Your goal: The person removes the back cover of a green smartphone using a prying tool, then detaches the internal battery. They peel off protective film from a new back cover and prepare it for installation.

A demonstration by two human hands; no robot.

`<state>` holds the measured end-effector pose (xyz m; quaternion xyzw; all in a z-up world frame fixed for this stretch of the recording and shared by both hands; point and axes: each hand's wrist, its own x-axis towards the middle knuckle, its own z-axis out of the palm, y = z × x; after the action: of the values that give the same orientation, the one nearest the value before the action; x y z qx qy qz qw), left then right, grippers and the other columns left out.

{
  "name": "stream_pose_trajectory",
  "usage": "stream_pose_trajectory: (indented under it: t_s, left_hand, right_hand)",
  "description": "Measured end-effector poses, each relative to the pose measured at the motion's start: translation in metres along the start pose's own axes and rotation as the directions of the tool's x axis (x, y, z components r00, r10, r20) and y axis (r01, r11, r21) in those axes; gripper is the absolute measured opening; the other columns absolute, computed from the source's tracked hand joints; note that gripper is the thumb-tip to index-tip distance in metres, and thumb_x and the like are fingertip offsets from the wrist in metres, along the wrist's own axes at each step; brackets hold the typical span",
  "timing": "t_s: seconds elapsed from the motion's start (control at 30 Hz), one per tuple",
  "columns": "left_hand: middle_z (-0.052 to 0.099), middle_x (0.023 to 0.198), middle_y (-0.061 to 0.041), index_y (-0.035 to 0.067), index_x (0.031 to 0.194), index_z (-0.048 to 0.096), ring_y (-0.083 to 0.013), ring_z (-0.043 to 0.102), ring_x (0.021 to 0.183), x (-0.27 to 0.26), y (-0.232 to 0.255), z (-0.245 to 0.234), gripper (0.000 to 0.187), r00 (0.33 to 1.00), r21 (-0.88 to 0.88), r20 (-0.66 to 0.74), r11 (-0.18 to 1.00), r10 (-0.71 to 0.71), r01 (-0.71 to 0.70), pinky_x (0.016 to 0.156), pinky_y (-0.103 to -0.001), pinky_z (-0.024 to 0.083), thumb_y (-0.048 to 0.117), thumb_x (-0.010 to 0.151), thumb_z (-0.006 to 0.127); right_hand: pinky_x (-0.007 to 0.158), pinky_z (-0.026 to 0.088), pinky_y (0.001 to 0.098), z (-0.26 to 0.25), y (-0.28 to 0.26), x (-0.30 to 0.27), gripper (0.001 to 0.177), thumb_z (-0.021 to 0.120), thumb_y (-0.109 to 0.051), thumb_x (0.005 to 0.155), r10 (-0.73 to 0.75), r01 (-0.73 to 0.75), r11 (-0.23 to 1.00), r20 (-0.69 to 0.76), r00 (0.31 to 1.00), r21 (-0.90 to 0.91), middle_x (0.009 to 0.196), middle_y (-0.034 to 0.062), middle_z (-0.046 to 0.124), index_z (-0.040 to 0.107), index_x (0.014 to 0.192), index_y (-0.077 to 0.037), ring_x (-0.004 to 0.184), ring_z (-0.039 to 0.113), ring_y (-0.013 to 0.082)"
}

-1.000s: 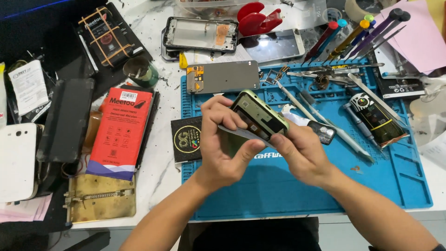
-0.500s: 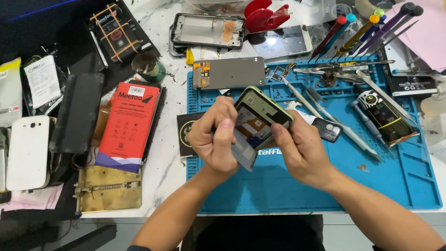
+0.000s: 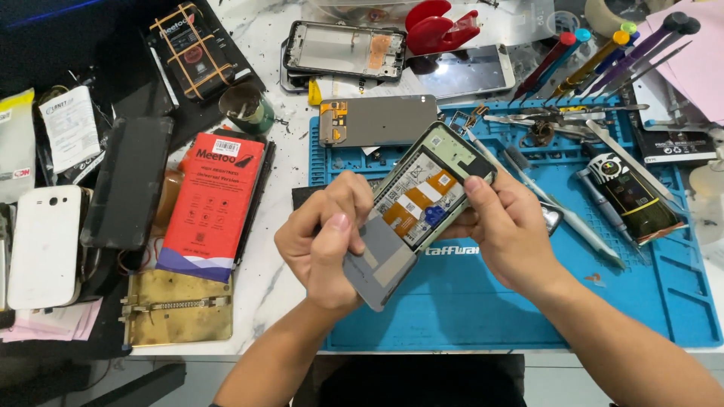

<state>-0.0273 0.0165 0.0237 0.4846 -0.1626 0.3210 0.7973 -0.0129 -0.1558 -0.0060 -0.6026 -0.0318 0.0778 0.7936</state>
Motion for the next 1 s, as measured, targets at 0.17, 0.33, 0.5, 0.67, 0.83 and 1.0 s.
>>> stream_pose_trajectory:
  t_s: [0.17, 0.33, 0.5, 0.67, 0.83, 1.0]
  left_hand:
    - [0.033, 0.05, 0.002, 0.014, 0.058, 0.043, -0.0145, 0.032, 0.057, 0.005, 0.012, -0.004, 0.028, 1.0, -0.056, 0.005, 0.998, -0.019, 0.019, 0.057, -0.032, 0.03, 0.01, 0.086, 0.05]
    - [0.034, 0.049, 0.002, 0.014, 0.059, 0.043, -0.0149, 0.034, 0.059, 0.008, 0.016, -0.009, 0.026, 0.997, -0.059, 0.051, 0.996, -0.062, 0.065, 0.059, -0.031, 0.032, 0.009, 0.084, 0.05]
    - [0.039, 0.051, 0.002, 0.014, 0.062, 0.046, -0.0148, 0.037, 0.061, 0.005, -0.001, -0.007, 0.025, 0.998, -0.014, 0.041, 0.999, -0.037, 0.037, 0.061, -0.03, 0.035, 0.01, 0.085, 0.053]
    - [0.049, 0.063, -0.002, 0.013, 0.078, 0.042, -0.02, 0.047, 0.074, -0.002, -0.015, -0.007, 0.036, 0.986, 0.102, 0.165, 0.994, 0.022, -0.039, 0.068, -0.032, 0.041, 0.039, 0.085, 0.065]
    - [0.034, 0.117, -0.008, 0.007, 0.14, 0.021, -0.0189, 0.038, 0.103, -0.024, -0.035, -0.005, 0.112, 0.933, 0.653, 0.357, 0.703, 0.042, -0.281, 0.093, -0.031, 0.044, 0.051, 0.067, 0.094]
    - [0.039, 0.135, -0.019, 0.004, 0.156, 0.004, -0.0322, 0.04, 0.13, -0.027, -0.039, -0.011, 0.094, 0.922, 0.705, 0.368, 0.682, -0.118, -0.194, 0.118, -0.047, 0.037, 0.014, 0.093, 0.072]
  right_hand:
    - [0.065, 0.067, 0.0478, -0.001, -0.001, 0.003, 0.025, 0.045, -0.016, 0.104, 0.063, -0.06, 0.997, -0.084, 0.994, 0.047, 0.09, 0.0252, 0.072, 0.055, 0.112, 0.006, 0.075, 0.077, 0.0332]
    - [0.061, 0.066, 0.0447, -0.002, -0.004, 0.004, 0.026, 0.045, -0.015, 0.104, 0.091, -0.083, 0.994, -0.12, 0.989, 0.071, 0.088, 0.0267, 0.072, 0.056, 0.111, 0.007, 0.074, 0.077, 0.0354]
    - [0.064, 0.067, 0.049, 0.004, -0.006, 0.0, 0.025, 0.045, -0.014, 0.104, 0.01, -0.008, 1.0, -0.129, 0.992, 0.013, 0.09, 0.0279, 0.071, 0.056, 0.113, 0.007, 0.079, 0.077, 0.0376]
    - [0.068, 0.067, 0.0532, 0.001, -0.004, -0.01, 0.023, 0.046, -0.014, 0.104, -0.149, 0.139, 0.986, -0.107, 0.983, -0.09, 0.087, 0.0253, 0.07, 0.055, 0.112, 0.006, 0.083, 0.078, 0.0372]
    - [0.083, 0.056, 0.0302, -0.005, 0.003, -0.017, 0.032, 0.049, -0.027, 0.103, -0.238, 0.174, 0.89, -0.104, 0.966, -0.422, 0.111, 0.0111, 0.067, 0.054, 0.119, 0.0, 0.101, 0.066, 0.0187]
    - [0.084, 0.069, 0.0493, -0.001, 0.001, -0.02, 0.031, 0.05, -0.024, 0.1, -0.143, 0.131, 0.986, -0.116, 0.983, -0.106, 0.125, 0.022, 0.06, 0.043, 0.121, -0.002, 0.112, 0.068, 0.0352]
